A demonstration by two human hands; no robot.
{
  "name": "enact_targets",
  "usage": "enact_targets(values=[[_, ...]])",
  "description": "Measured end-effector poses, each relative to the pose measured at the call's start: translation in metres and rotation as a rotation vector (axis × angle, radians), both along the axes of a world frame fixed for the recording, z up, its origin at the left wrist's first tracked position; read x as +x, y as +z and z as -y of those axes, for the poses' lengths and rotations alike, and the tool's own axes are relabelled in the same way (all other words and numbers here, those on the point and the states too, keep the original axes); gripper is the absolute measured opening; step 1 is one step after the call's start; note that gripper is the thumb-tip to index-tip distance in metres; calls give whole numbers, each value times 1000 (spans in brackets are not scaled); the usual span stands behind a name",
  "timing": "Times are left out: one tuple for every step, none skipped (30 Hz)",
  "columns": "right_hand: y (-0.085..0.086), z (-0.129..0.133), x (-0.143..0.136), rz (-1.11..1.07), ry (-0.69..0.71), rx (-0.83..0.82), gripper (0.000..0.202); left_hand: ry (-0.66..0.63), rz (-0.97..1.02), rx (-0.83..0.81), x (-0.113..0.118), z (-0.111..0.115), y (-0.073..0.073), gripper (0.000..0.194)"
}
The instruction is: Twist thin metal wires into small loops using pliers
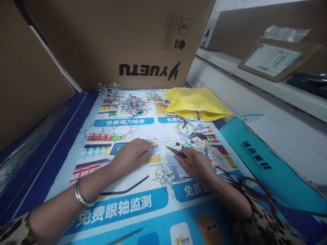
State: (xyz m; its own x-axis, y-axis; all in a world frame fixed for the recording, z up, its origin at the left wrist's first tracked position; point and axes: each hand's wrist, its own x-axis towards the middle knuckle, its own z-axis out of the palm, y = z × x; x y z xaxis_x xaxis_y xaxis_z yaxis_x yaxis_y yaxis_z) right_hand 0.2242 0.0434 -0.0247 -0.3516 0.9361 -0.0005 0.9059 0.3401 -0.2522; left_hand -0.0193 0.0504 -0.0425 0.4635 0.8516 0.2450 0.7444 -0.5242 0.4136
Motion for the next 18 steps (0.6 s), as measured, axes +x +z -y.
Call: enact_targets(values=[[0, 0, 0, 1, -6, -4, 26, -32, -10, 18, 2, 1, 0, 24], [1, 0, 0, 1, -13, -9, 26, -62, -23, 32, 3, 1, 1, 24], [1, 0, 0, 2, -20, -13, 26, -90, -38, 42, 4, 1, 1, 23], [1, 0, 0, 3, -25, -17, 26, -112, -53, 52, 5, 1, 1, 22], [1, 0, -1, 5, -26, -21, 25, -129, -66, 59, 6, 1, 2, 22], [1, 0, -1, 8, -23, -22, 26, -140, -77, 63, 6, 1, 2, 22], [0, 0, -1, 11, -21, -20, 26, -146, -88, 62, 6, 1, 2, 23], [-1, 0, -1, 13, -19, -14, 26, -147, -97, 57, 7, 0, 2, 25], [-2, 0, 0, 15, -18, -8, 26, -146, -104, 50, 7, 0, 1, 27], [-2, 0, 0, 17, -15, -2, 26, -147, -111, 43, 7, 0, 1, 28], [-3, 0, 0, 18, -12, 5, 26, -145, -118, 38, 7, -1, 0, 29], [-3, 0, 0, 19, -7, 9, 26, -142, -124, 33, 7, -2, -1, 30], [-3, 1, 0, 21, -2, 11, 26, -142, -128, 31, 7, -3, -2, 31], [-3, 1, -1, 22, 2, 11, 26, -143, -131, 28, 7, -4, -3, 31], [-2, 1, -1, 23, 3, 10, 26, -144, -133, 23, 8, -4, -4, 32], [-1, 1, -1, 24, 3, 7, 26, -147, -134, 17, 8, -5, -4, 32], [-1, 1, -1, 26, 2, 5, 26, -147, -134, 13, 8, -6, -4, 33], [0, 2, -1, 27, 3, 4, 25, -148, -134, 12, 7, -6, -4, 33]])
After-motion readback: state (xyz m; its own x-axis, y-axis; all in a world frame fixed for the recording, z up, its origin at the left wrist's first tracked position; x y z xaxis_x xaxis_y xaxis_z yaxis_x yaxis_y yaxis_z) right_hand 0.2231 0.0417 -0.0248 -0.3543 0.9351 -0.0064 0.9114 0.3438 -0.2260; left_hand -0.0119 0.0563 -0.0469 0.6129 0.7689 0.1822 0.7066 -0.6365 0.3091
